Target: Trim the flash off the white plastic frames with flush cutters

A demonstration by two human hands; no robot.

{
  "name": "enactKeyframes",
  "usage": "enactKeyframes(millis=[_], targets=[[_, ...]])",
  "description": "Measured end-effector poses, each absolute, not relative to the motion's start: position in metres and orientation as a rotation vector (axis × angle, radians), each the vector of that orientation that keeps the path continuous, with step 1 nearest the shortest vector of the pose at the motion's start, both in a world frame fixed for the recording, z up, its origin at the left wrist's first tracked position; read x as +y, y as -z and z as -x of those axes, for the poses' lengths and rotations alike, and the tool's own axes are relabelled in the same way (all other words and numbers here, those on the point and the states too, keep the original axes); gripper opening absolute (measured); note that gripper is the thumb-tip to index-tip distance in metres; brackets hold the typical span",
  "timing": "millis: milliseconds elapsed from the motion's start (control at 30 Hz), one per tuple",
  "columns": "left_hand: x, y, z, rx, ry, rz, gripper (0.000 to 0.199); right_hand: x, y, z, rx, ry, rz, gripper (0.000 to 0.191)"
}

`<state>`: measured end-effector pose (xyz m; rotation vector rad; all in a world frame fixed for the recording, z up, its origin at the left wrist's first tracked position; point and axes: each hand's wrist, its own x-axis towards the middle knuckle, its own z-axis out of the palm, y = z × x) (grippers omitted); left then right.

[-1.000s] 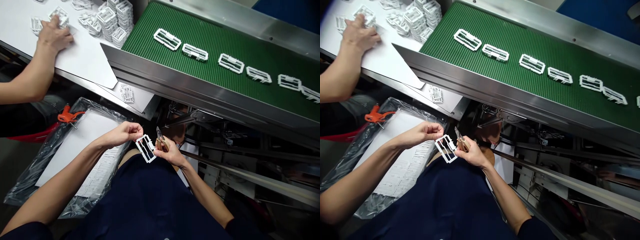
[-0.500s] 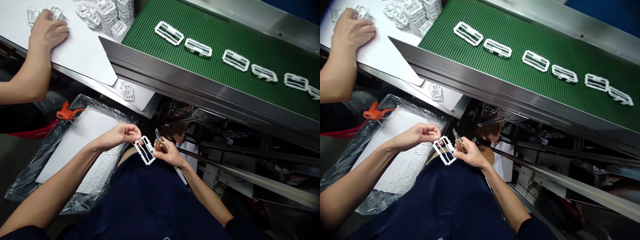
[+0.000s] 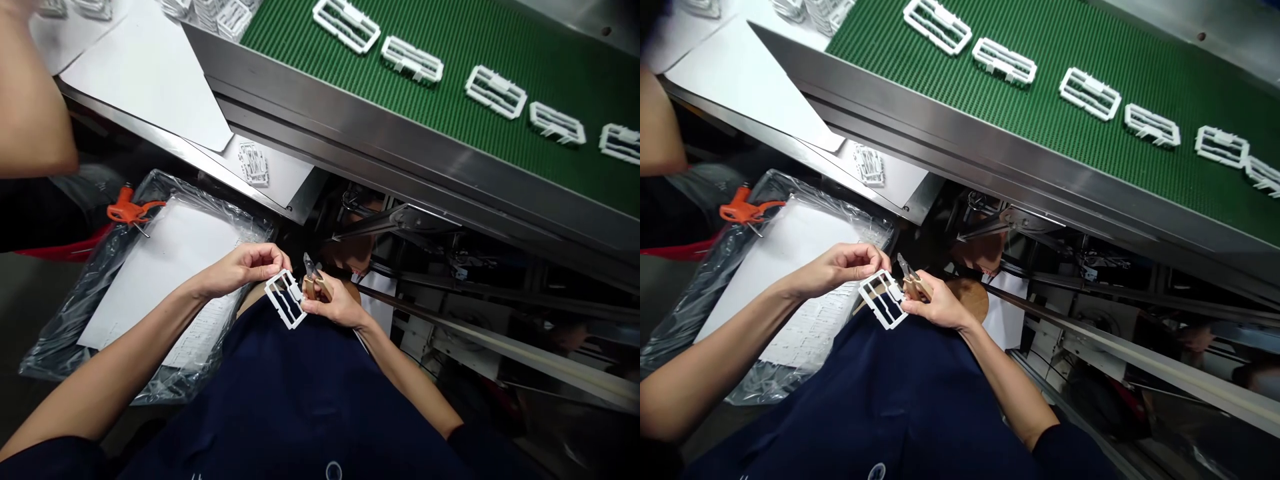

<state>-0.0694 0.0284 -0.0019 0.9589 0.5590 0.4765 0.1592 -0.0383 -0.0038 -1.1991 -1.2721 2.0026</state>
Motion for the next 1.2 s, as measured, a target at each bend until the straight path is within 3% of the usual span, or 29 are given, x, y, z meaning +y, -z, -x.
enactKeyframes(millis=[300, 533, 833, 1200], targets=[[0.015, 0.02, 0.07, 0.58, -0.456, -0.872, 0.014, -0.048, 0.006, -0.155, -1.24, -2.091, 1.219, 0.031], [-0.002, 0.0, 0.066, 0.673, -0.418, -1.037, 0.015, -0.048, -0.005, -0.166, -1.433, -2.059, 1.322, 0.028], [-0.003, -0.033, 0.058, 0.762, -0.269, -1.425, 0.021, -0.026, -0.078, -0.196, -2.495, -1.316, 1.613, 0.035], [0.007, -0.045, 0.05, 0.74, -0.191, -1.576, 0.017, -0.007, -0.114, -0.183, -2.936, -1.126, 1.596, 0.037]])
